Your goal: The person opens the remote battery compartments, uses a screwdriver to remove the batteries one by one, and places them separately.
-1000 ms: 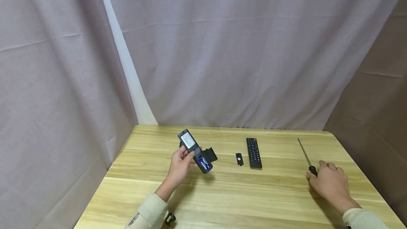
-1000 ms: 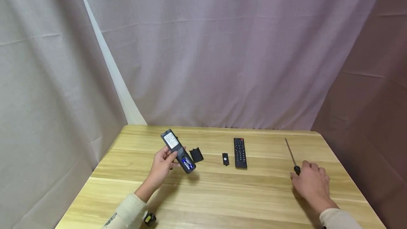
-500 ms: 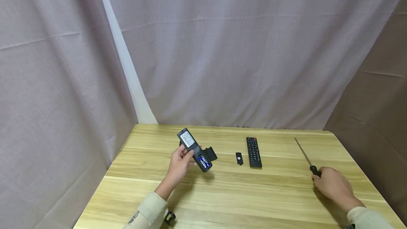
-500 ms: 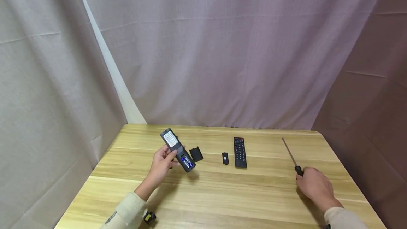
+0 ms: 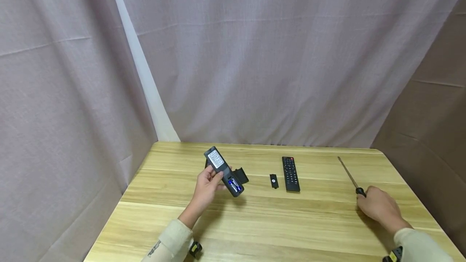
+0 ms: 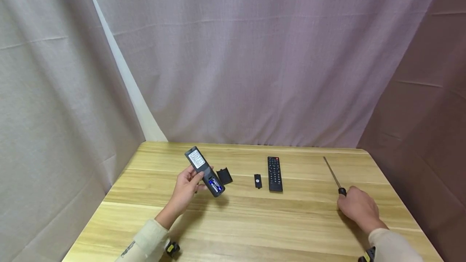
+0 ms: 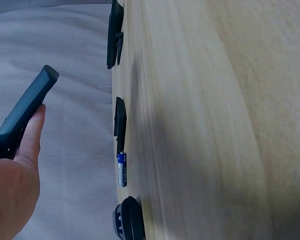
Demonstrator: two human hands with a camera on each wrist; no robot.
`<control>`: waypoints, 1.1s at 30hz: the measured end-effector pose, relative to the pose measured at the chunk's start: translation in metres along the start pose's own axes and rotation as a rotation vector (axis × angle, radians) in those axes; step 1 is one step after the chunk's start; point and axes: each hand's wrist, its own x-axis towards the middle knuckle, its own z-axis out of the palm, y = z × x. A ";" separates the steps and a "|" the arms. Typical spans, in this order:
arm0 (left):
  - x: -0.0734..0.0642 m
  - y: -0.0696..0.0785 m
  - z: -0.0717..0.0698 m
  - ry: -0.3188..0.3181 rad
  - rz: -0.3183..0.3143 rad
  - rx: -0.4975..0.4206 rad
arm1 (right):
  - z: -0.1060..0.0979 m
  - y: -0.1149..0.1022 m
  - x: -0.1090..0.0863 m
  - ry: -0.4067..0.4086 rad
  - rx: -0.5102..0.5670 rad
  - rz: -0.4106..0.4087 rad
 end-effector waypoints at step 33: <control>0.020 -0.006 0.017 -0.053 -0.010 -0.215 | 0.026 -0.161 -0.094 0.094 0.310 -0.439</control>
